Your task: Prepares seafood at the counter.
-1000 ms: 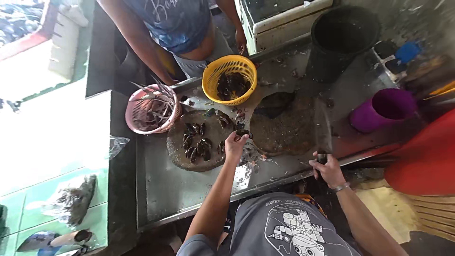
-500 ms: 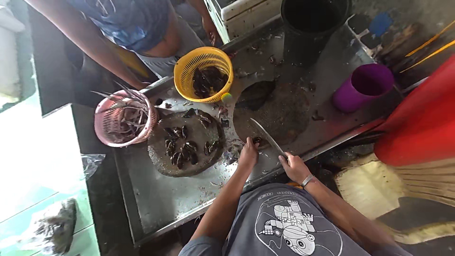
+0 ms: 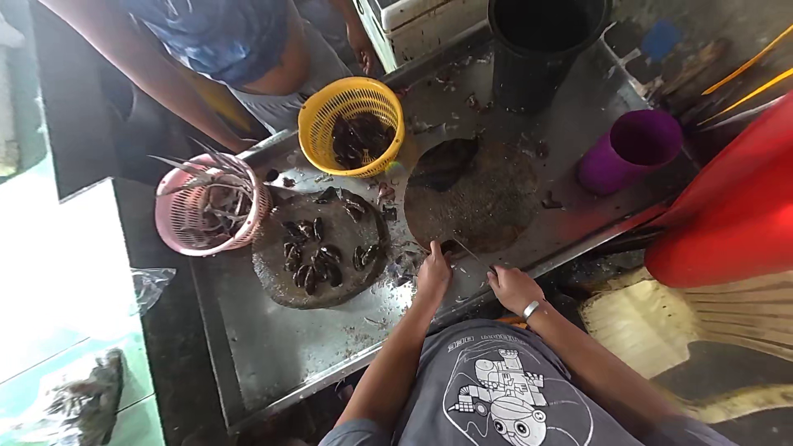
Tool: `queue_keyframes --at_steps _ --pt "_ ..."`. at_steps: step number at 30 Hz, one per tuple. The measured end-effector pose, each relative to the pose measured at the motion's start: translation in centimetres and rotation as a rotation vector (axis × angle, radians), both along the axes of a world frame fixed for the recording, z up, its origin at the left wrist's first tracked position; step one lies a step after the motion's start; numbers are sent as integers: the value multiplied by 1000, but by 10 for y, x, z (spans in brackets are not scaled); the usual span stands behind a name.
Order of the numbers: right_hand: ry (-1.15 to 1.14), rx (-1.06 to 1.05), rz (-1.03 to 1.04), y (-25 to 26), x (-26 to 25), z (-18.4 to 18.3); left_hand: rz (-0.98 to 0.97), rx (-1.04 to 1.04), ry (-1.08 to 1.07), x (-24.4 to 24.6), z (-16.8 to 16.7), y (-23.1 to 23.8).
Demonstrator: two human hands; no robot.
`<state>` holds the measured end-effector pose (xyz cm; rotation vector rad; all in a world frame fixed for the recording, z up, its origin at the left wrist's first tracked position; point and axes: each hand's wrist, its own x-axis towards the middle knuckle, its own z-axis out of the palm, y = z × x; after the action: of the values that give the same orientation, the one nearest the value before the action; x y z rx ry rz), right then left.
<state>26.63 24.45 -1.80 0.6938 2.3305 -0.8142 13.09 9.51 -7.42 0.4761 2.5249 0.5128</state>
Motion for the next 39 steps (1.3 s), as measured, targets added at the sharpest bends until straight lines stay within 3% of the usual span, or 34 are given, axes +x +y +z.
queue_keyframes --at_steps 2,6,9,15,24,28,33,39 --pt "75 4 -2 -2 1 5 -9 1 15 -1 2 0" --pt "-22 -2 22 1 -2 -9 15 -14 1 2 1 -1" --pt "58 36 15 -2 4 -3 64 7 -57 -2 8 2" --pt "-17 37 4 0 6 -4 107 76 -110 -5 9 3" --pt "-8 35 5 -2 10 -1 58 64 -244 -6 20 -2" --pt "-67 3 10 7 5 -16 45 90 -194 -7 16 -3" --pt "39 13 17 -5 10 14 60 117 -184 -3 13 -3" --pt "-24 31 84 -11 8 1 48 118 -258 -1 17 0"
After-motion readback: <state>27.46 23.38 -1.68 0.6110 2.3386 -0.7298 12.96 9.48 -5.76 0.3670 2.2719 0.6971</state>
